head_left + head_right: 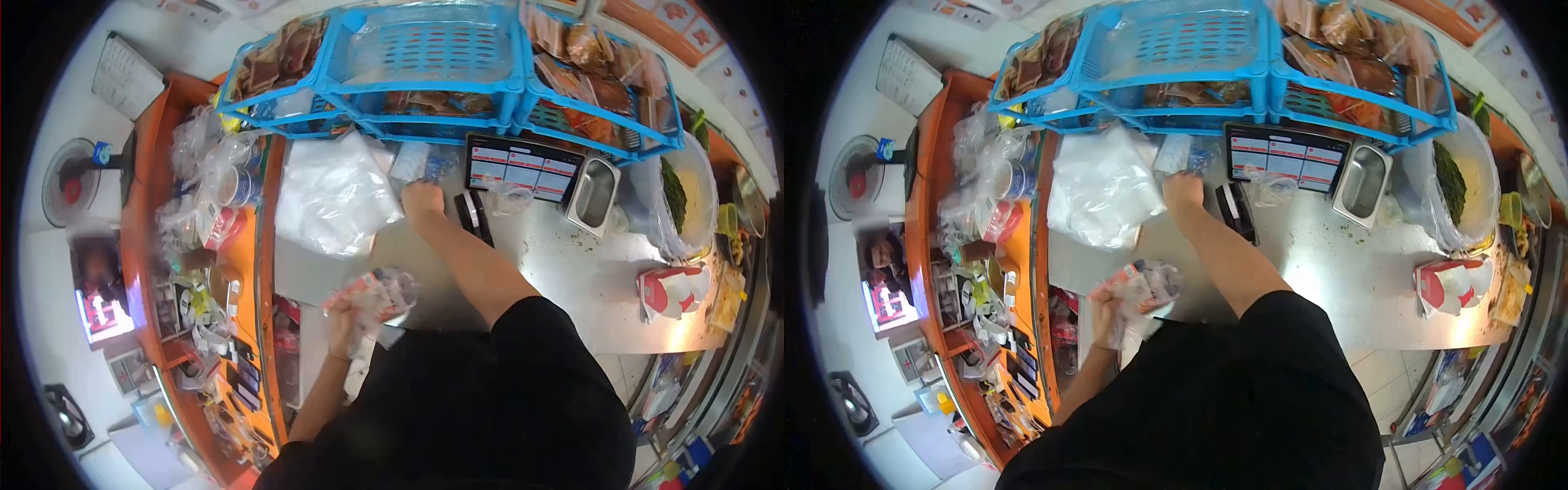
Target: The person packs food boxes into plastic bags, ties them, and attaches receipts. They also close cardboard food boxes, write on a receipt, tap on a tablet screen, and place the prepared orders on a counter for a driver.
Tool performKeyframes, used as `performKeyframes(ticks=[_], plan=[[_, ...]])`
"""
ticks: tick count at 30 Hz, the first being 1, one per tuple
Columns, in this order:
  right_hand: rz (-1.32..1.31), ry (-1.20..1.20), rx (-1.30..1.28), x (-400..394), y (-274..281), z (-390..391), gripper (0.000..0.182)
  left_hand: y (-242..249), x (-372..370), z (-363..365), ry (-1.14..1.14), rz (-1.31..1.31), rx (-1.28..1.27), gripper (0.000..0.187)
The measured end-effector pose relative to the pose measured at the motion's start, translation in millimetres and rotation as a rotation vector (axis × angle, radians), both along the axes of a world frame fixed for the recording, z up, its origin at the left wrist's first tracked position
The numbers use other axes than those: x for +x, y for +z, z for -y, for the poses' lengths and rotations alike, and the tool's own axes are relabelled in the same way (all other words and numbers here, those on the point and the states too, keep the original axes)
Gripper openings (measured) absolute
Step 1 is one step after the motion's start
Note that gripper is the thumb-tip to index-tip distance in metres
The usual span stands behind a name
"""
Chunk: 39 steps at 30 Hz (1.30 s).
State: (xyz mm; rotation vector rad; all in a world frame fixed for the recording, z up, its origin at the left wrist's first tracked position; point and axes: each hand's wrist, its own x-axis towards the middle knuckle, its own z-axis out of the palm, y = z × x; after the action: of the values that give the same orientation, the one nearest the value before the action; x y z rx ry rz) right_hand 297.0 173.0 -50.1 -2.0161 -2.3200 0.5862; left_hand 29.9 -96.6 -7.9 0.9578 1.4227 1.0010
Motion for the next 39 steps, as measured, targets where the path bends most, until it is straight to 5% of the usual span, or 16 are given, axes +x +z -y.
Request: performKeyframes(ticks=[1,3,5,7,8,9,11,13,16,19,25,28,31,34,36,39], plan=[[-0.028,0.012,-0.079,1.6,9.0,0.6,0.023,-13.8,-14.0,3.5,0.172,-0.065,0.008,0.027],[-0.015,-0.009,-0.058,4.3,16.6,4.5,0.023,-3.3,-73.9,-17.8,-0.386,-0.875,0.344,0.023],[-0.063,-0.097,-0.014,10.1,16.3,13.4,0.023,22.5,-96.4,-63.5,-0.524,-0.973,0.414,0.032],[-0.363,0.030,0.128,50.9,40.1,43.9,0.025,74.4,-114.3,-112.8,-0.868,-1.339,-0.102,0.037],[-0.823,-0.278,-0.423,58.9,100.2,57.9,0.027,63.6,-129.9,-114.4,-0.839,-1.322,0.248,0.031],[-0.819,-0.129,-0.365,68.2,103.5,72.5,0.025,55.5,-149.9,-110.5,-0.791,-1.295,0.587,0.026],[-1.036,-0.182,-0.577,55.9,138.9,106.9,0.018,125.1,-90.6,-124.8,-0.224,-0.259,-0.003,0.026],[-1.177,-0.169,-0.674,21.8,145.3,140.5,0.010,79.2,-141.9,-124.2,-0.408,-0.792,0.365,0.028],[-0.979,0.033,-0.605,-52.0,158.2,161.1,0.006,93.8,-162.6,-149.5,-0.633,-0.852,0.196,0.026],[-0.692,0.251,-0.195,-132.8,150.5,144.0,0.012,108.8,-168.2,-174.2,-0.730,-0.622,-0.289,0.022],[-0.597,0.159,0.028,-241.2,119.3,112.4,0.012,57.6,-184.0,-181.4,-0.614,-0.150,-0.251,0.027],[-0.543,0.022,-0.128,-245.9,111.9,123.8,0.020,51.8,-196.3,-168.1,-0.689,-0.190,0.256,0.007],[-0.404,-0.060,-0.046,-241.1,109.4,128.9,0.026,79.2,-197.3,-156.0,-0.716,-0.271,0.418,0.011],[-0.405,-0.540,-0.175,-241.1,146.0,105.8,0.032,51.8,-191.4,-144.6,-0.648,-0.399,0.711,0.022],[-1.000,-0.458,-1.136,-232.6,141.9,110.5,0.043,54.8,-191.3,-139.8,-0.719,-0.567,0.774,0.018],[-0.931,-0.428,-0.896,-259.4,135.8,144.4,0.051,53.2,-200.9,-147.4,-0.690,-0.519,0.897,0.023]])
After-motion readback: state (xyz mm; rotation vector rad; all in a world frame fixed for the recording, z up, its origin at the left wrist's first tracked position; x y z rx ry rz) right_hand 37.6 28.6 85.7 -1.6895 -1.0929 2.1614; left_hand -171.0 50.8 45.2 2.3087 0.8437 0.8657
